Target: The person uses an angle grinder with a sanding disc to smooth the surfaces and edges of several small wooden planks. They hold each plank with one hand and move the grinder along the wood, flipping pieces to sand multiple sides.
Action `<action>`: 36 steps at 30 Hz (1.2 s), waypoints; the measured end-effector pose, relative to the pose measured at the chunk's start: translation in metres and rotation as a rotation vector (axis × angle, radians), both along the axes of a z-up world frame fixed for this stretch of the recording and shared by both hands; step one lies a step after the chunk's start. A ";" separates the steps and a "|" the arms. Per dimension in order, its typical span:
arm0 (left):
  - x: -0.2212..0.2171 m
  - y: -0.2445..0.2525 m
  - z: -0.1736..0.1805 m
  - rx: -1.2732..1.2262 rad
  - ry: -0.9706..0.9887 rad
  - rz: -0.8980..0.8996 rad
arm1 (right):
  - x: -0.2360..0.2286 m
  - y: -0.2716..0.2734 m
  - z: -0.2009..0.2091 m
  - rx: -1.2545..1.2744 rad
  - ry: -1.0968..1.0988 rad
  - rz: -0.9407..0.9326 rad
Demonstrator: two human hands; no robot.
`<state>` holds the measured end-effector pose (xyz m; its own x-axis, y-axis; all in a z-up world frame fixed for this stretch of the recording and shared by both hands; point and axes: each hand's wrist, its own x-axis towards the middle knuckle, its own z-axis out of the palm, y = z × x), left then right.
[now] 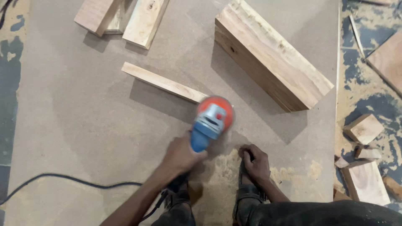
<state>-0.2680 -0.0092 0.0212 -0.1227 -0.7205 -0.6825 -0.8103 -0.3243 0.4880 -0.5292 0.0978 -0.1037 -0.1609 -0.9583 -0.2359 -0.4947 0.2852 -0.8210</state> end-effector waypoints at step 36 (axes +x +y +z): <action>0.240 -0.013 -0.017 -0.417 0.479 1.233 | -0.014 -0.106 -0.083 0.357 -1.072 -0.417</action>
